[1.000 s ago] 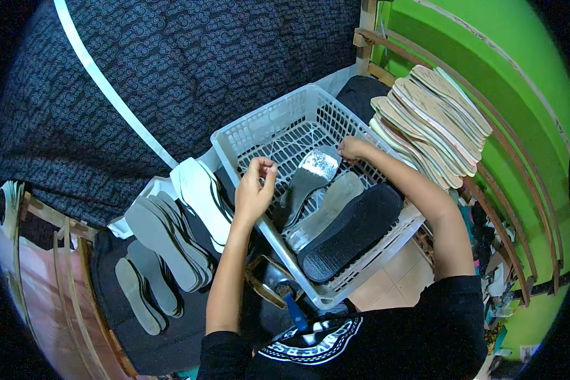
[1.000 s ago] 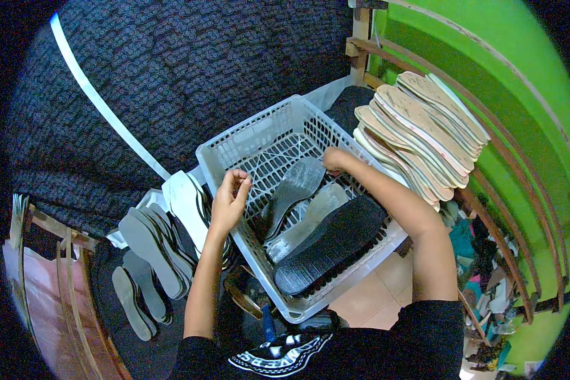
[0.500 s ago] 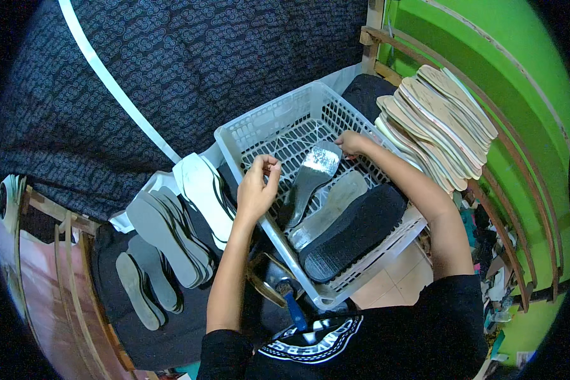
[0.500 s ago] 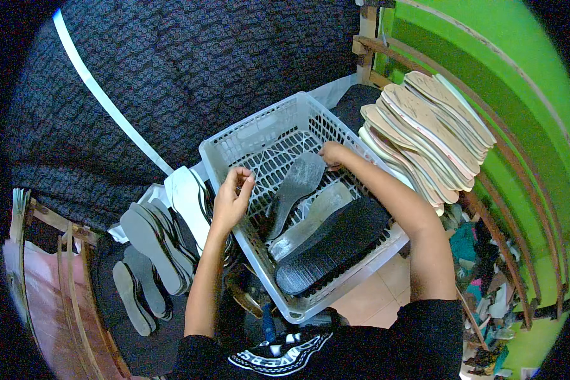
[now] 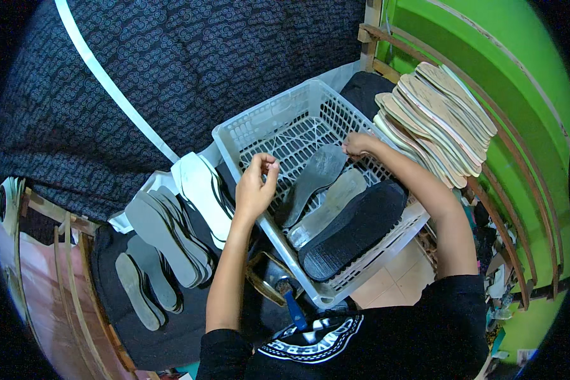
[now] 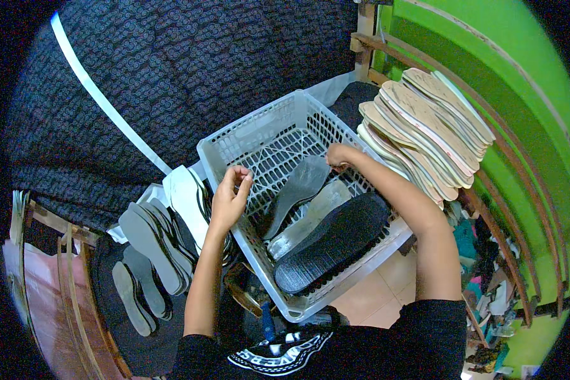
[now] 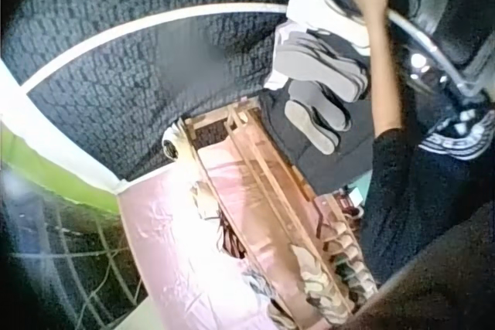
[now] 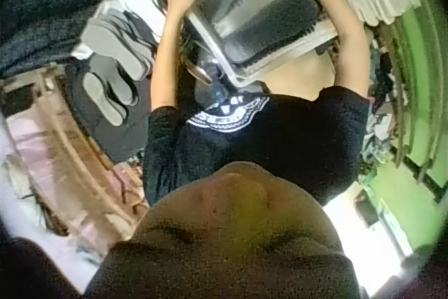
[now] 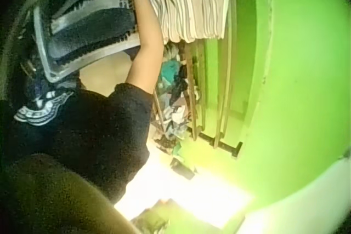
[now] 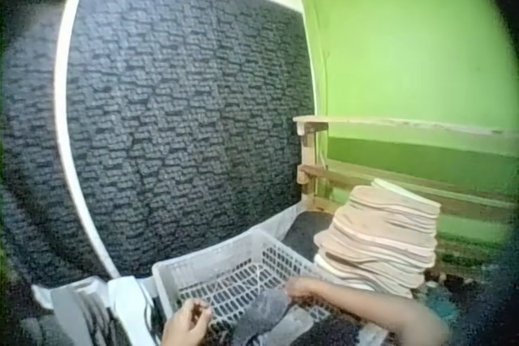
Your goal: The person applies adhesive to shoe insoles using a small brush, places the coated insoles into a plastic basket, and picks up additional insoles from a stack to brush them.
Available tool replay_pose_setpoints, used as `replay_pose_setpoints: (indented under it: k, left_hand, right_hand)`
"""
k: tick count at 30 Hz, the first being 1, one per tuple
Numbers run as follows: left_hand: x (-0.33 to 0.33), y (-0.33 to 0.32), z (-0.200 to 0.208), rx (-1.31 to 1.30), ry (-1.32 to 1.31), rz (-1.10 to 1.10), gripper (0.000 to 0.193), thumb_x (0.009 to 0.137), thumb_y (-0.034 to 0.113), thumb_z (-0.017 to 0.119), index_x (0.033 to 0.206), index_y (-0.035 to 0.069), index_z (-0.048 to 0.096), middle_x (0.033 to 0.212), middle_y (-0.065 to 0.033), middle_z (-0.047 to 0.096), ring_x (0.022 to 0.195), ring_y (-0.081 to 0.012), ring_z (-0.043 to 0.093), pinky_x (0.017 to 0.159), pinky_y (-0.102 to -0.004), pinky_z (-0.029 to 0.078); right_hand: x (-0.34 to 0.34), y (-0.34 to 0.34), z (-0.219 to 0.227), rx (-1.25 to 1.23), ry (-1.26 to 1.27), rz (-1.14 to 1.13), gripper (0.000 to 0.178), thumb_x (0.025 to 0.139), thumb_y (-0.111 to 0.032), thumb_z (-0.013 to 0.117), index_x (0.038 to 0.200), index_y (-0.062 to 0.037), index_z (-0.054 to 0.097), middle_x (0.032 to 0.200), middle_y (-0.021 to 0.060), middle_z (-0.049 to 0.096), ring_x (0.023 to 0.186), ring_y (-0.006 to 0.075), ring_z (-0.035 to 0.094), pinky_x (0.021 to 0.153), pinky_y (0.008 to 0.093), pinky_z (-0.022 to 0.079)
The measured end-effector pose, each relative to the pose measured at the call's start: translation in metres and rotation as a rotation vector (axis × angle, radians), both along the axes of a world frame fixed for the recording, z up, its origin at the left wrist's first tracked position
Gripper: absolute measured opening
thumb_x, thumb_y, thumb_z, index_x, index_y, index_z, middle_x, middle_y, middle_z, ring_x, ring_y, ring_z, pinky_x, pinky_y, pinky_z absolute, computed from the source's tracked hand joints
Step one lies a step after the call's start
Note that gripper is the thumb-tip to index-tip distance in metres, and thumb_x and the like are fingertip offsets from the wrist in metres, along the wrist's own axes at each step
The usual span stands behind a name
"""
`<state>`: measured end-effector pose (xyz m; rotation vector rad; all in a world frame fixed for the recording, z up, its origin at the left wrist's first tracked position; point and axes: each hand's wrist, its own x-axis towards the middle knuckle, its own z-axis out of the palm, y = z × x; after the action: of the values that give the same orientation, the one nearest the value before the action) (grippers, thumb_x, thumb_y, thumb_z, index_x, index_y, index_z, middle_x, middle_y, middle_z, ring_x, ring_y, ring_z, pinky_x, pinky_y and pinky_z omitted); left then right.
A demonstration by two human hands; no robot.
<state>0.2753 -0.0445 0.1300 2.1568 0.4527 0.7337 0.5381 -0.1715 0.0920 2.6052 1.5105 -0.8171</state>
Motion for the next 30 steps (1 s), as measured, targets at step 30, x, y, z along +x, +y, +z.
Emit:
replay_pose_setpoints:
  k: [30]
  left_hand:
    - [0.002, -0.002, -0.002, -0.023, -0.033, 0.010, 0.022, 0.079, 0.024, 0.048, 0.088, 0.004, 0.048, 0.074, -0.0082, 0.056, 0.068, -0.0171, 0.055, 0.062, -0.0270, 0.042]
  right_hand:
    - [-0.002, -0.007, -0.024, 0.203, 0.406, -0.536, 0.012, 0.075, -0.003, 0.043, 0.066, 0.0000, 0.051, 0.058, 0.0071, 0.054, 0.045, 0.0134, 0.051, 0.040, 0.0255, 0.044]
